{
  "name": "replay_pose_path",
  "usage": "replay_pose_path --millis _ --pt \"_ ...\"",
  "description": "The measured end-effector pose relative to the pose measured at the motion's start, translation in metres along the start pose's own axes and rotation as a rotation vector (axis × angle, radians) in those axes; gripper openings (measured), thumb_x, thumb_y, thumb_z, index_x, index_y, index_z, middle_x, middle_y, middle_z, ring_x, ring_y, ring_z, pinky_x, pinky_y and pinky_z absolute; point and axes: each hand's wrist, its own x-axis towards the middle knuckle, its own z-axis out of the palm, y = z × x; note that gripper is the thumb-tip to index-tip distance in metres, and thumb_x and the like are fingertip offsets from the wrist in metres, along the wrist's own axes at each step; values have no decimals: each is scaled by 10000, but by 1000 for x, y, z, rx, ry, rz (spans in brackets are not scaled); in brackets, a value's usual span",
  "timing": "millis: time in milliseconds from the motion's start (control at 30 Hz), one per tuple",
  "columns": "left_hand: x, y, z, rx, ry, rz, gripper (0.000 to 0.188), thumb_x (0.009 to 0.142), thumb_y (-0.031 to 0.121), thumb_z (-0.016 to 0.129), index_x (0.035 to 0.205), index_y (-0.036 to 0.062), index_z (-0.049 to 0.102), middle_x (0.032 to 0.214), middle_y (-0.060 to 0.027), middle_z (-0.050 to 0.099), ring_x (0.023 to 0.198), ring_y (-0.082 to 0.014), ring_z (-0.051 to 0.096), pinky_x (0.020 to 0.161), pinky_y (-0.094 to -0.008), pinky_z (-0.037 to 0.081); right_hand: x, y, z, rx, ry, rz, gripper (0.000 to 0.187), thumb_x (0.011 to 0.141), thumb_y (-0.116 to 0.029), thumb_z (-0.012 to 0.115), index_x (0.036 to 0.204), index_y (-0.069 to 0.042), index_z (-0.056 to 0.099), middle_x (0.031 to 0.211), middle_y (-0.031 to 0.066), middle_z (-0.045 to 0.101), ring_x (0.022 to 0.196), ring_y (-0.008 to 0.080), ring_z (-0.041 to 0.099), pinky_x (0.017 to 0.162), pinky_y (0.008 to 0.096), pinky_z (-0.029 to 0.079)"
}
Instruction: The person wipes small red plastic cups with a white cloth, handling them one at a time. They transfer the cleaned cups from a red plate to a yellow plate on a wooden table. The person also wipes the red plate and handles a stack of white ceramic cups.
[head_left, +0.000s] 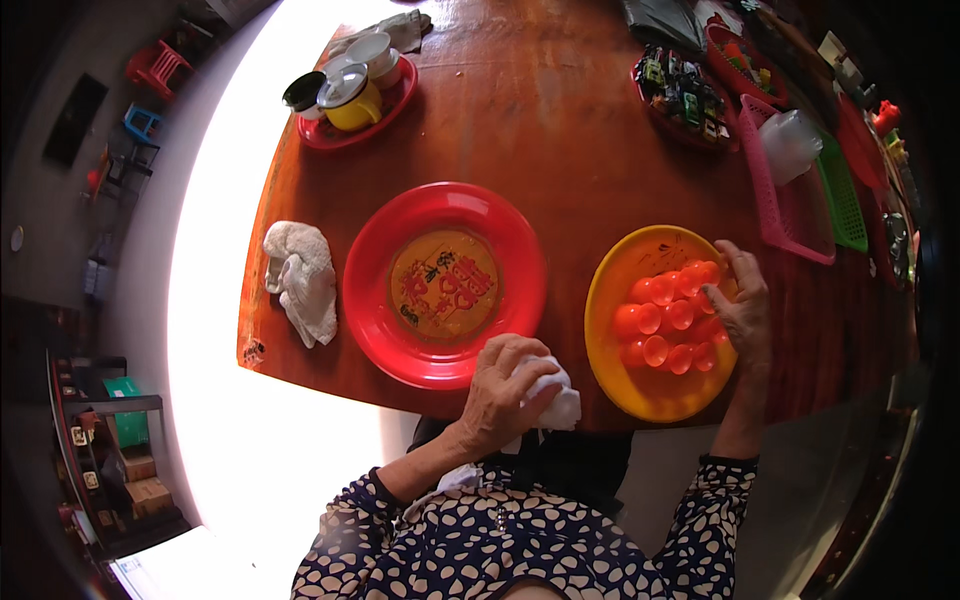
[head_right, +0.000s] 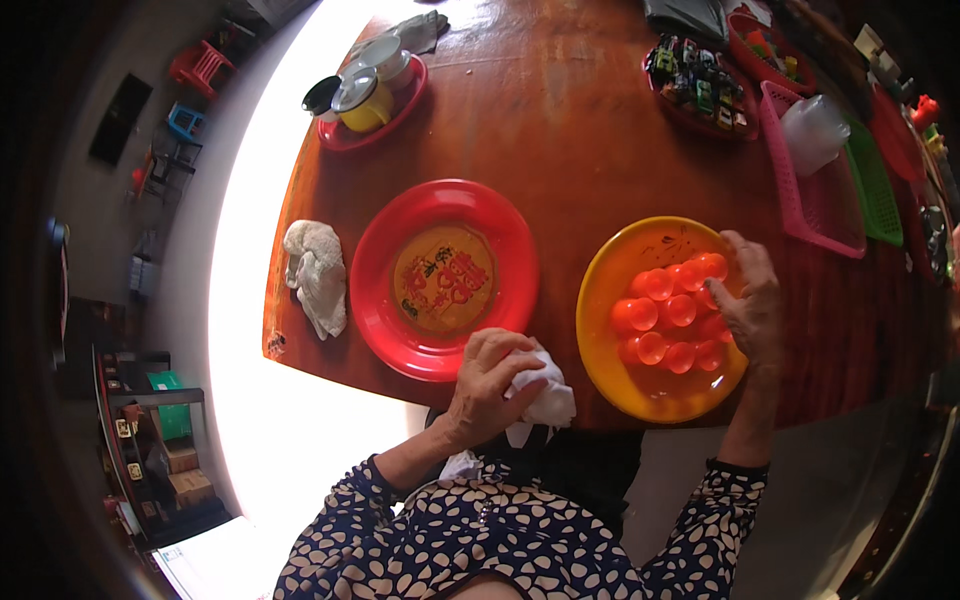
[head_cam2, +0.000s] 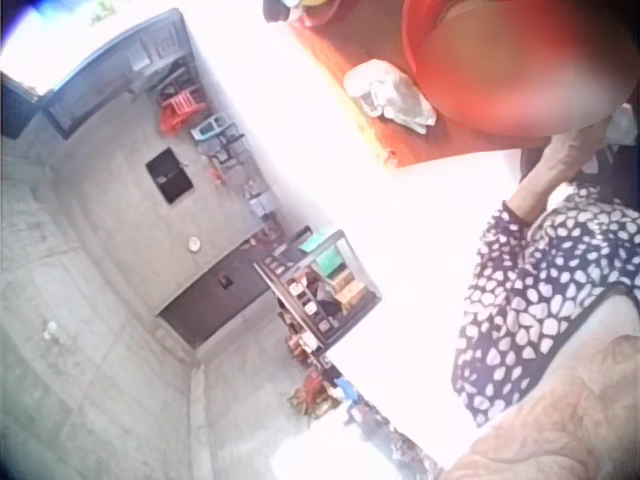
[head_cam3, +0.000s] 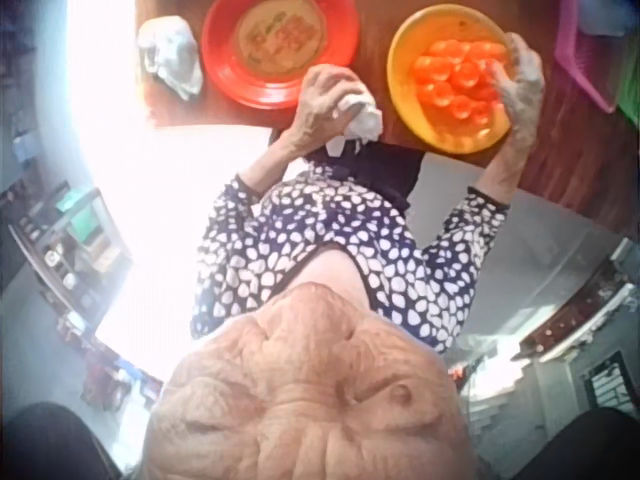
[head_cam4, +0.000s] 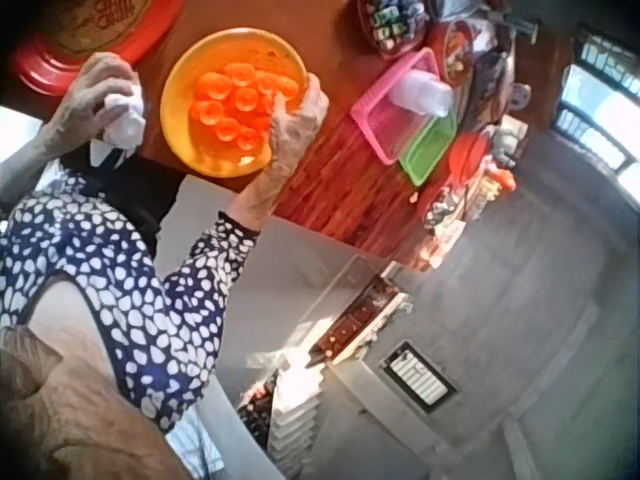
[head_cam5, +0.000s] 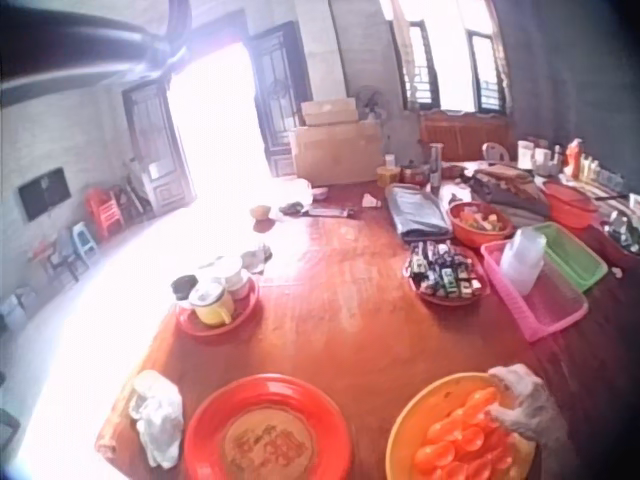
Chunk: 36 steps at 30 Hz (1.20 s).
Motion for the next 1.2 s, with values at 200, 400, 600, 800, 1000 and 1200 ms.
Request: replay_pose_path --millis 200,400,600,800,1000,1200 --pt "-31 -36 -46 212 439 -373 509 778 92 746 1203 53 470 1250 -119 441 1182 -271 435 902 -372 395 -49 -94 8 31 19 -399 477 799 -105 701 1244 -22 553 1177 182 552 1071 347 570 909 438 503" --pt "-76 -103 -75 115 631 -754 658 842 159 723 1367 11 355 1291 -162 369 1160 -273 406 961 -377 372 -131 -128 130 -41 -244 -447 419 761 -172 743 1162 -123 632 1319 160 441 1211 337 416 955 461 388" --pt "-77 -114 -91 -201 582 -825 435 810 190 762 1140 -32 583 823 -42 607 695 -109 549 641 -279 489 -137 -109 176 -134 88 -383 390 832 -54 663 1210 -93 574 1181 129 473 1065 298 469 862 406 459" --pt "-63 -97 -85 -237 634 -841 193 825 79 603 956 -23 504 846 -50 538 740 -127 500 700 -281 456 -109 -150 150 165 177 -439 426 887 -72 624 1291 -63 486 1100 166 482 940 280 543 780 370 489" --pt "-59 -96 -55 -656 1000 -921 255 937 172 507 1063 -50 490 993 -128 555 900 -185 526 840 -315 460 -82 -193 180 194 45 -614 475 799 -32 704 1254 -85 577 1077 131 454 937 256 487 772 334 474" --pt "-67 -101 -56 -425 773 -901 443 995 233 486 1270 -113 467 1163 -225 604 1029 -253 576 919 -349 450 -9 -178 198 201 196 -177 437 866 -8 630 1290 -42 529 1120 119 453 1025 247 516 845 327 505"
